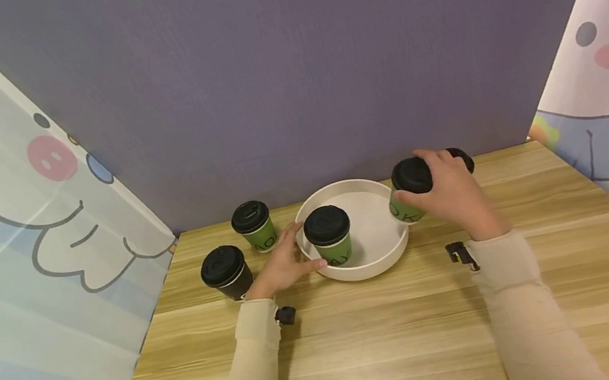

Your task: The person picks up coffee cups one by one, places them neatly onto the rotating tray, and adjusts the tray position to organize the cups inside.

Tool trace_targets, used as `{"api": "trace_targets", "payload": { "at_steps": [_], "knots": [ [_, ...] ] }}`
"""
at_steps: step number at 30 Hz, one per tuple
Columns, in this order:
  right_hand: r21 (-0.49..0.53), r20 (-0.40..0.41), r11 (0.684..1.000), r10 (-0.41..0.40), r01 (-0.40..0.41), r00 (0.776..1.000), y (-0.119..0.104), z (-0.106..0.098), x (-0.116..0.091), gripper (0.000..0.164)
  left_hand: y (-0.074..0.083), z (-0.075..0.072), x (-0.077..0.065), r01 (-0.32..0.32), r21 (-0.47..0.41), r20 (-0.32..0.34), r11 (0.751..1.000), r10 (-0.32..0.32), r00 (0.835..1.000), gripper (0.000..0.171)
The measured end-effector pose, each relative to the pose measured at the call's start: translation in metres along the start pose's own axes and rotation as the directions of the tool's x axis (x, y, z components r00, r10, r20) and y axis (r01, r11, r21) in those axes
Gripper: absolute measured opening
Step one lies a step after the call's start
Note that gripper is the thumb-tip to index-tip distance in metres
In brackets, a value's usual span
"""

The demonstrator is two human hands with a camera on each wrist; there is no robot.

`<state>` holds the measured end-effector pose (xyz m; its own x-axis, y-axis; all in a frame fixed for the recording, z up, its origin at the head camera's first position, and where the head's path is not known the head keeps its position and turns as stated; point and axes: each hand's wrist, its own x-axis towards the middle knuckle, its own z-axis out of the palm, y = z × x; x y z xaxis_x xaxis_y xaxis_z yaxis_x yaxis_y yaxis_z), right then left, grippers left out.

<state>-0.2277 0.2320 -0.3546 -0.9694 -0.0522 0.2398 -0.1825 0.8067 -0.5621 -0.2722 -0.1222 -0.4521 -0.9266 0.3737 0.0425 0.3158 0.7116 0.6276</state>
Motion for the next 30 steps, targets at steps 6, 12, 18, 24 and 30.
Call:
{"api": "trace_targets", "payload": {
  "at_steps": [6, 12, 18, 24, 30],
  "knots": [
    [0.004, 0.033, 1.0, -0.016, 0.016, 0.999, -0.01, 0.008, 0.001, 0.098, -0.001, -0.002, -0.001, -0.006, -0.012, 0.02, 1.0, 0.007, 1.0, 0.102],
    [-0.024, 0.06, 0.999, -0.046, 0.047, 0.997, -0.018, 0.019, 0.001, 0.098, -0.001, -0.003, -0.002, -0.009, -0.032, 0.035, 0.999, 0.01, 0.999, 0.095],
    [-0.042, 0.095, 0.996, -0.076, 0.081, 0.993, -0.024, 0.029, 0.002, 0.094, -0.002, -0.004, -0.002, -0.013, -0.07, 0.032, 0.997, 0.015, 0.999, 0.09],
    [-0.036, 0.133, 0.992, -0.112, 0.118, 0.985, -0.026, 0.038, 0.003, 0.091, -0.002, -0.006, -0.003, -0.008, -0.087, 0.04, 0.996, 0.012, 0.999, 0.088],
    [-0.03, 0.164, 0.988, -0.142, 0.148, 0.976, -0.028, 0.046, 0.003, 0.092, 0.0, -0.008, -0.005, -0.01, -0.088, 0.047, 0.996, 0.014, 0.999, 0.085]
  ]
}}
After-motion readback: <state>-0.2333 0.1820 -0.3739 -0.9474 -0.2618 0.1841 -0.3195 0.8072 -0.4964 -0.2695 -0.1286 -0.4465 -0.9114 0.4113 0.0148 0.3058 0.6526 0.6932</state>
